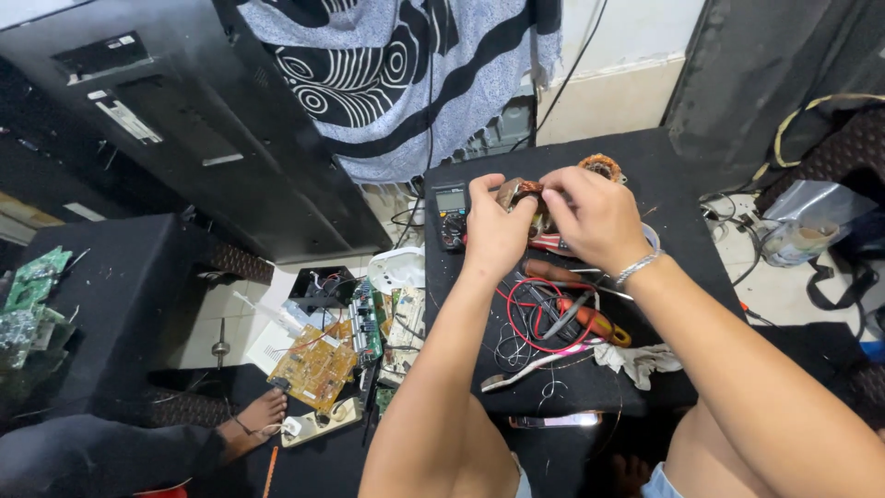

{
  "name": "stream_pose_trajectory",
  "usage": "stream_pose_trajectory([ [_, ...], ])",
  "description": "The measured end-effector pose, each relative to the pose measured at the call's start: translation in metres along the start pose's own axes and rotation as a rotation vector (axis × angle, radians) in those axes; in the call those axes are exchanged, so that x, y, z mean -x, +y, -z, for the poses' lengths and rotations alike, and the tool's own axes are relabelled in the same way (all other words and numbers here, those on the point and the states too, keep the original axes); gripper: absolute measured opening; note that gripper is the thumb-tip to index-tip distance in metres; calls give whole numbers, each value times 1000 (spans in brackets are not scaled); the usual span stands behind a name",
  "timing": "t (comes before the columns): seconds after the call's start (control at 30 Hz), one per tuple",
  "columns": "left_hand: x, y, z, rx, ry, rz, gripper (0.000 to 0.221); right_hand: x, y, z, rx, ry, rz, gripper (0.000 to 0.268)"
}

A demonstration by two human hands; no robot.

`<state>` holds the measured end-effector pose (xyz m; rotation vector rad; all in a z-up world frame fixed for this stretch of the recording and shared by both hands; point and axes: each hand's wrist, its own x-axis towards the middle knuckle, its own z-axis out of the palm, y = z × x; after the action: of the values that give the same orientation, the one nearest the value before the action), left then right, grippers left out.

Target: Repairing and testing a motor stator using hand tools and a multimeter on a workbench.

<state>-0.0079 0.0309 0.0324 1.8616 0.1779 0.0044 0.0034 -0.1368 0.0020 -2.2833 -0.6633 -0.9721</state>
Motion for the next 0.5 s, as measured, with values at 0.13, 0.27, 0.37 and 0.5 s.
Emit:
stream_pose_trajectory([
  [0.13,7,9,8,82,12,-2,59,-6,-6,14,-495,-68,-257,6],
  [0.27,13,12,7,33,27,-51,58,-9,-10,24,-615,0,-309,10],
  [0.37,13,11,2,-22,22,-81,57,-10,-9,17,-216,25,11,14],
  [0.5,16,9,-5,-94,22,-101,56,-9,2,-4,150,112,283,7],
])
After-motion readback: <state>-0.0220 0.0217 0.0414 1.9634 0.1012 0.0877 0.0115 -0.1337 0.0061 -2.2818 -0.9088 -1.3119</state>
